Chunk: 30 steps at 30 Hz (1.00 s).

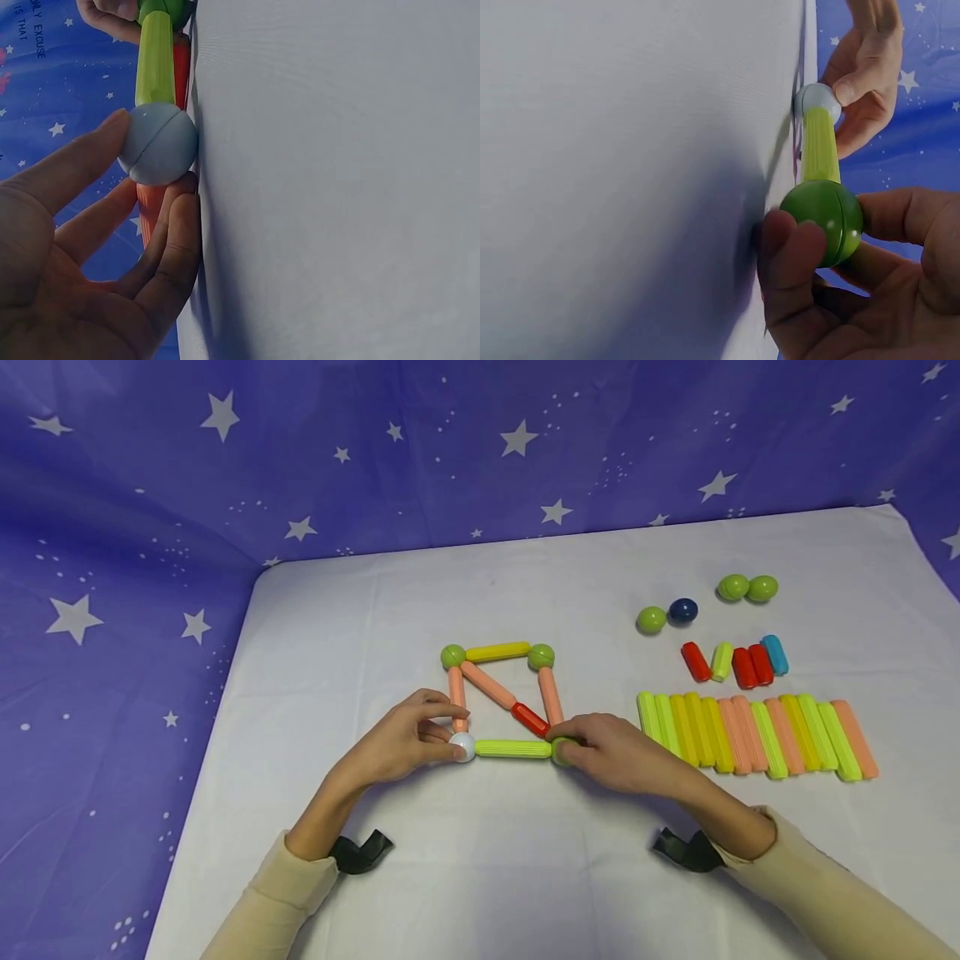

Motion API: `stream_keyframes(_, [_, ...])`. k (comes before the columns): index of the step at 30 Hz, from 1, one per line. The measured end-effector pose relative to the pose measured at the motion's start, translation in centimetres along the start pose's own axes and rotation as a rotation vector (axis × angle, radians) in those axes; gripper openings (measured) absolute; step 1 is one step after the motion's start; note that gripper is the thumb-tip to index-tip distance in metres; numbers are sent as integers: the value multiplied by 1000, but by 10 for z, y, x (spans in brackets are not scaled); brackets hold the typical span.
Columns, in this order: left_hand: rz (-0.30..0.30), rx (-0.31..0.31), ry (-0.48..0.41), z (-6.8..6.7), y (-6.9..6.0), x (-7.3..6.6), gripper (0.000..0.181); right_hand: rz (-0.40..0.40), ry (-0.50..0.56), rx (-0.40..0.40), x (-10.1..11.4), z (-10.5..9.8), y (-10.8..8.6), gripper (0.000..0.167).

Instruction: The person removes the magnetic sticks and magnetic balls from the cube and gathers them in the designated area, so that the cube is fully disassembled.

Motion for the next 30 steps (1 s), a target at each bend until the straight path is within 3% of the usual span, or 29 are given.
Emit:
stream_keyframes(8, [-2, -1, -6, 0, 0, 0, 52, -48, 70, 14, -8, 2, -5, 25])
stream_keyframes(14, [-3, 5, -13, 0, 0, -1, 51, -119, 56, 53, -9, -1, -6, 21])
stream_keyframes(19, [-6, 7, -20, 1, -1, -1, 51, -122, 91, 43, -10, -6, -7, 23])
stream_keyframes(23, [1, 5, -21, 1, -1, 0, 51, -106, 196, -28, -11, -18, -5, 27])
stream_keyframes(30, [7, 3, -29, 0, -1, 0, 50, 22, 260, -278, -16, -59, 11, 36])
Point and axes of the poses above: each hand's wrist, its own y-axis towards the middle knuckle, its own z-axis out of the palm, x = y × z, the point moved 2 cm from there along y, towards the middle knuckle, and after that the axes turned 12 degrees about z, right-handed, at the moved point
